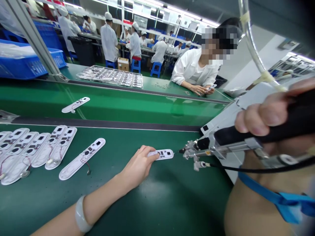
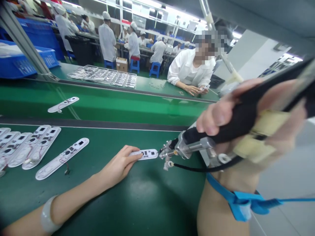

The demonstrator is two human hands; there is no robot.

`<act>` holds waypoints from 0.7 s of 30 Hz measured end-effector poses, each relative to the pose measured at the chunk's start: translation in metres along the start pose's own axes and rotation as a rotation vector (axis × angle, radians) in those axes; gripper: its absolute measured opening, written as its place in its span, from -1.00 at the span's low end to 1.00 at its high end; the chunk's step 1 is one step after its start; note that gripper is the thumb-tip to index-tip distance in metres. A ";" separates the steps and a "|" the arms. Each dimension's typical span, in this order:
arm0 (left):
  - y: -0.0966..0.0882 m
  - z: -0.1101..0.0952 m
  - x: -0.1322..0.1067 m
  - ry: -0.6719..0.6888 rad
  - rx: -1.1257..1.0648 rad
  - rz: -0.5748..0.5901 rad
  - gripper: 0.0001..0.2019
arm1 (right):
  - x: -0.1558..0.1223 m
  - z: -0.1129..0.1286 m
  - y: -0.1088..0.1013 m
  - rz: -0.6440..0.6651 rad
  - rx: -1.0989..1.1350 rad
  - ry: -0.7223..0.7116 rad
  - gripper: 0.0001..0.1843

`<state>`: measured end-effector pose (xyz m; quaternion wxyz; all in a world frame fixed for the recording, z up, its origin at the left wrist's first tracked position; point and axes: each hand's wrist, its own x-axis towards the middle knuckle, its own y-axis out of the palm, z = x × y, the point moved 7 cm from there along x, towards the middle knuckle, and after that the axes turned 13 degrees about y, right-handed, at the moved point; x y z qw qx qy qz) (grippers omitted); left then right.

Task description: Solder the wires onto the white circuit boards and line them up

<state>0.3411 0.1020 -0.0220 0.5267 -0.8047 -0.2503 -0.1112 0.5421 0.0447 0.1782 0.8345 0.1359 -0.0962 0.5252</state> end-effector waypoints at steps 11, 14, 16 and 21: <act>-0.002 -0.005 0.003 -0.003 0.019 -0.011 -0.68 | -0.005 -0.012 0.050 0.010 0.092 -0.003 -0.71; -0.001 -0.006 0.004 -0.013 0.002 0.001 -0.69 | -0.006 -0.013 0.051 -0.025 0.071 0.012 -0.71; -0.001 -0.007 0.005 -0.023 -0.005 0.011 -0.69 | -0.006 -0.014 0.054 -0.012 0.076 0.018 -0.71; -0.001 -0.008 0.007 -0.026 -0.016 0.026 -0.69 | -0.007 -0.015 0.056 -0.043 0.088 0.028 -0.75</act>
